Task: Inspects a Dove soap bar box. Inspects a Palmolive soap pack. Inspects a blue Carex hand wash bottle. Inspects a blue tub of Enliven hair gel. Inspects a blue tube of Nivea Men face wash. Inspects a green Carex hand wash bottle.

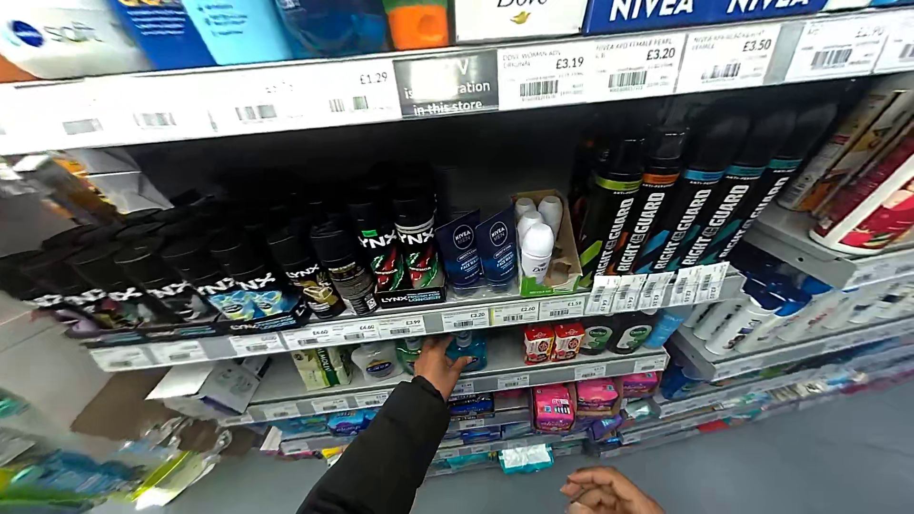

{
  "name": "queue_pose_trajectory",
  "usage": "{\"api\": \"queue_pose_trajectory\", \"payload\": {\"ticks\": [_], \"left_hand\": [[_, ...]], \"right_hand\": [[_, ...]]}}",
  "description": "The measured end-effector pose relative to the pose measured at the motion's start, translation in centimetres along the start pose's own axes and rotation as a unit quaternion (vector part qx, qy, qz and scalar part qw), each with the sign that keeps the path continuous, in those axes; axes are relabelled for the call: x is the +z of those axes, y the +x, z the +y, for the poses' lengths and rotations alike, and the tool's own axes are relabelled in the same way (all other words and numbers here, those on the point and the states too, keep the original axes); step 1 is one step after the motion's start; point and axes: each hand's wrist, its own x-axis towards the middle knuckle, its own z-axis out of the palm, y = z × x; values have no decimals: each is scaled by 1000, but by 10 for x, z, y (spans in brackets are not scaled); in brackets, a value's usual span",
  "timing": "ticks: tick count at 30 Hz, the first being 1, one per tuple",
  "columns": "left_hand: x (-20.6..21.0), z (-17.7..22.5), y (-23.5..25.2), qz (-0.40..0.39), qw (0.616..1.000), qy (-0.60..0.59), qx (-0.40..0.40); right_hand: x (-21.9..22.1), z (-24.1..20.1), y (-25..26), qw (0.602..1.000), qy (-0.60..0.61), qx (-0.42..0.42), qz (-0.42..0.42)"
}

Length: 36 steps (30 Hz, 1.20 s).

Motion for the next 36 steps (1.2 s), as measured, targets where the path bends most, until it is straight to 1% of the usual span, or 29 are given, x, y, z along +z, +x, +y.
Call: {"api": "queue_pose_trajectory", "payload": {"ticks": [5,9,13,17,20,22,24,26,27,29,32,36], "left_hand": [[0,-13,0,7,997,33,69],[3,-17,-4,11,994,27,104],[13,-26,-15,73,982,5,177],[16,-21,-44,130,959,-14,253],[5,-3,-86,169,941,-50,289],[-5,17,-121,162,937,-112,290],[-15,41,-157,116,931,-223,264],[-16,62,-189,77,905,-345,237],[-15,73,-203,74,899,-369,226],[-12,95,-221,97,892,-384,219],[0,120,-249,109,883,-410,200],[13,143,-282,136,880,-409,199]], "right_hand": [[20,-2,11,1000,-22,-9,3],[23,-4,14,999,-33,-11,5],[18,3,12,999,-28,-34,-20],[14,5,5,999,-34,-29,-22],[8,2,1,998,-61,-29,-14],[-2,2,-1,995,-81,-30,-47],[-12,-4,-5,990,-85,-17,-111],[-17,-19,-17,986,-51,-3,-160],[-19,-27,-23,986,-16,-4,-168],[-26,-42,-34,988,39,-24,-151],[-46,-59,-55,989,42,-58,-127],[-73,-68,-74,981,59,-86,-163]]}}
